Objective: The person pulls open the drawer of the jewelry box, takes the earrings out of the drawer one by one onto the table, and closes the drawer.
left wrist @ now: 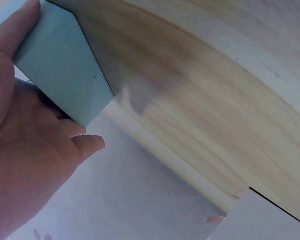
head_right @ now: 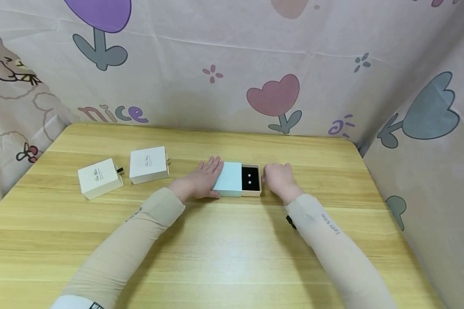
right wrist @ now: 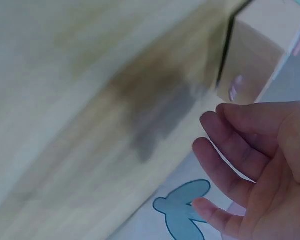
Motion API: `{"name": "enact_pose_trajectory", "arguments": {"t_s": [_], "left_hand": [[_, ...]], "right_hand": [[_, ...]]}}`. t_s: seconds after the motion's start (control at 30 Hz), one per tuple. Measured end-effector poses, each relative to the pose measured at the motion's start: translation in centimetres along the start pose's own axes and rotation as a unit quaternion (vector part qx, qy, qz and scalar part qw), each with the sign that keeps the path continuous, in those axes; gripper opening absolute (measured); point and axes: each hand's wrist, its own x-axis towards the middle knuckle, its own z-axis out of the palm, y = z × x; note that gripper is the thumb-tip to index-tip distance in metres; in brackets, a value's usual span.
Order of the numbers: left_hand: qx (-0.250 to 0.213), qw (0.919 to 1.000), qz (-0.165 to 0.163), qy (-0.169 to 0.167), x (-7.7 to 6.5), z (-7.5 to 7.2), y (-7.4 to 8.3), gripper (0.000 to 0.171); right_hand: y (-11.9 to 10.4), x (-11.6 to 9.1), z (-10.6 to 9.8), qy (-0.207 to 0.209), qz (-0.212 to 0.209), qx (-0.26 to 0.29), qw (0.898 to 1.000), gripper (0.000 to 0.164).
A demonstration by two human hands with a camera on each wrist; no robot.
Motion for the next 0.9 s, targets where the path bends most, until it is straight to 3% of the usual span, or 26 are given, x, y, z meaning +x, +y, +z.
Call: {"name": "enact_pose_trajectory", "arguments": {"t_s": [0.2, 0.33, 0.53, 0.9], "left_hand": [[-0.002, 1.0000, -0.002, 0.000, 0.1, 0.0, 0.0, 0.098], [-0.002, 1.0000, -0.001, -0.001, 0.2, 0.0, -0.1, 0.098], [0.001, 1.0000, 0.000, -0.003, 0.2, 0.0, -0.1, 0.099], [-0.002, 1.0000, -0.001, -0.002, 0.2, 0.0, -0.1, 0.099]], "right_hand": [[-0.4, 0.3, -1.2, 0.049, 0.000, 0.002, 0.999, 0.024], [-1.3, 0.6, -1.3, 0.069, -0.028, 0.001, 0.997, 0.022], [-2.7, 0.8, -0.4, 0.069, -0.075, -0.027, 0.994, 0.010], [-3.6, 1.0, 0.4, 0.069, -0.086, -0.069, 0.991, 0.009]]}}
